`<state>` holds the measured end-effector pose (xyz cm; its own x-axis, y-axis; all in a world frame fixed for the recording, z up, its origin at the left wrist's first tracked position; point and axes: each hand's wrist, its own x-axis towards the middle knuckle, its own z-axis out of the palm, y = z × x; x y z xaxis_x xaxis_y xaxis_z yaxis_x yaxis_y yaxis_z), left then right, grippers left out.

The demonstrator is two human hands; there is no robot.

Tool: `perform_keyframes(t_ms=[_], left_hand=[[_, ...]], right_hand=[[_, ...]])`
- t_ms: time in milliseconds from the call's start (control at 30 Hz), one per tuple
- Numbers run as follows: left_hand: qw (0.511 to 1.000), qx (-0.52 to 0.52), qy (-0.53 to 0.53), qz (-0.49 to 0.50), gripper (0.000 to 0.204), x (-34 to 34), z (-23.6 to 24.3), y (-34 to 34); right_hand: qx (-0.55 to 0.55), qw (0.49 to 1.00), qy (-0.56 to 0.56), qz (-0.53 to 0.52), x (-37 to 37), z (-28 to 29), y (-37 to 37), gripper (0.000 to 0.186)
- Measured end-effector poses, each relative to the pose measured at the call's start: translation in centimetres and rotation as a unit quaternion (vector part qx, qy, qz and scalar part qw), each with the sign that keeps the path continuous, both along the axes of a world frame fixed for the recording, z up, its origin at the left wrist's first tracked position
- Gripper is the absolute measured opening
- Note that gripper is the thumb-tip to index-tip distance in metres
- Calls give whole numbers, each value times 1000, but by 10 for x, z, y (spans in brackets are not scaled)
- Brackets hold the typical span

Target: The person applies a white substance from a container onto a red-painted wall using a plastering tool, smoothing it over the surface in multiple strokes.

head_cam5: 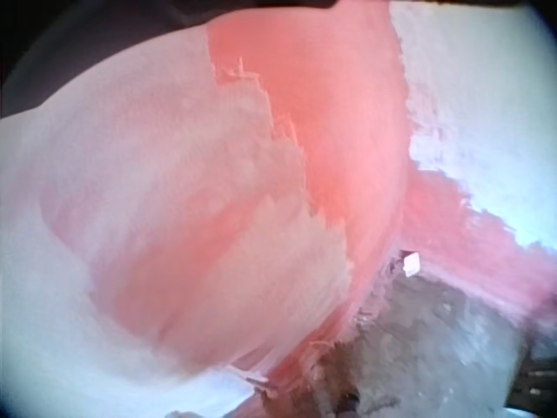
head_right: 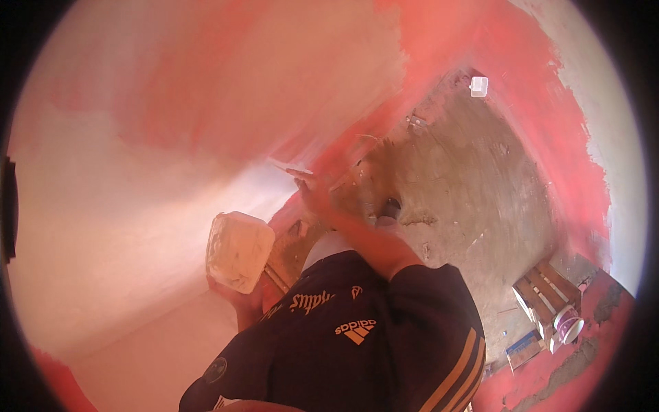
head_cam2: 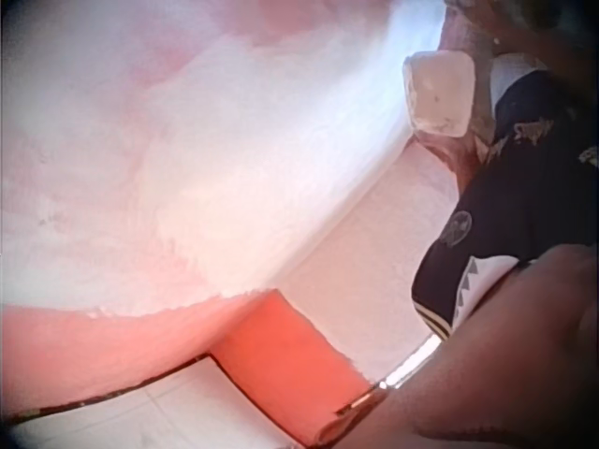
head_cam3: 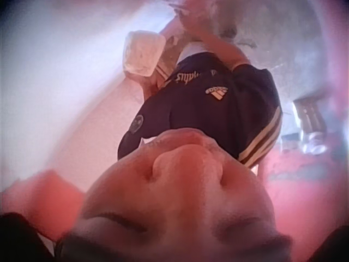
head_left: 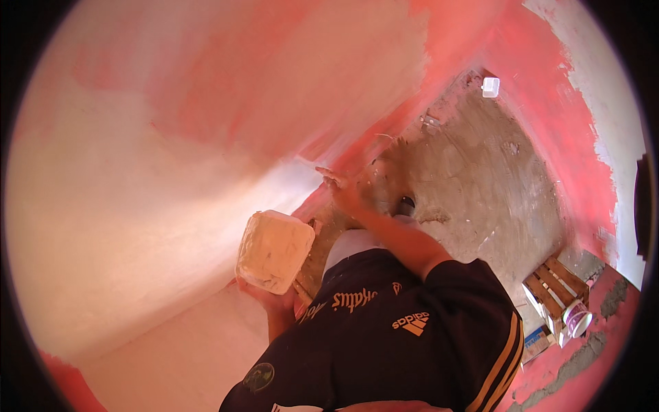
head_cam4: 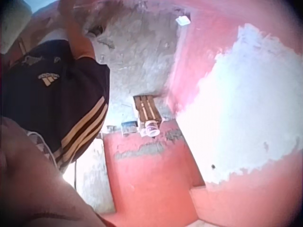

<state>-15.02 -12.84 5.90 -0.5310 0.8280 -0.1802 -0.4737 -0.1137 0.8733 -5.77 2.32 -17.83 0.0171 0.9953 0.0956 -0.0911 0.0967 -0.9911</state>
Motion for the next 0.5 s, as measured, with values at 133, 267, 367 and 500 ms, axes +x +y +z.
perform_keyframes(t_ms=[133,267,367,500], left_hand=[[998,-52,40,16,51,2,3,4],[996,-75,-40,36,58,-37,-11,-14],[993,-77,-89,14,59,-47,-8,-10],[995,-64,-81,-4,60,-87,-13,-32]], right_hand=[[-191,979,63,-21,87,-30,62,25],[-29,964,9,-264,148,2,149,30],[38,961,-31,-273,121,-44,148,36],[-10,978,-144,-152,-28,-28,24,43]])
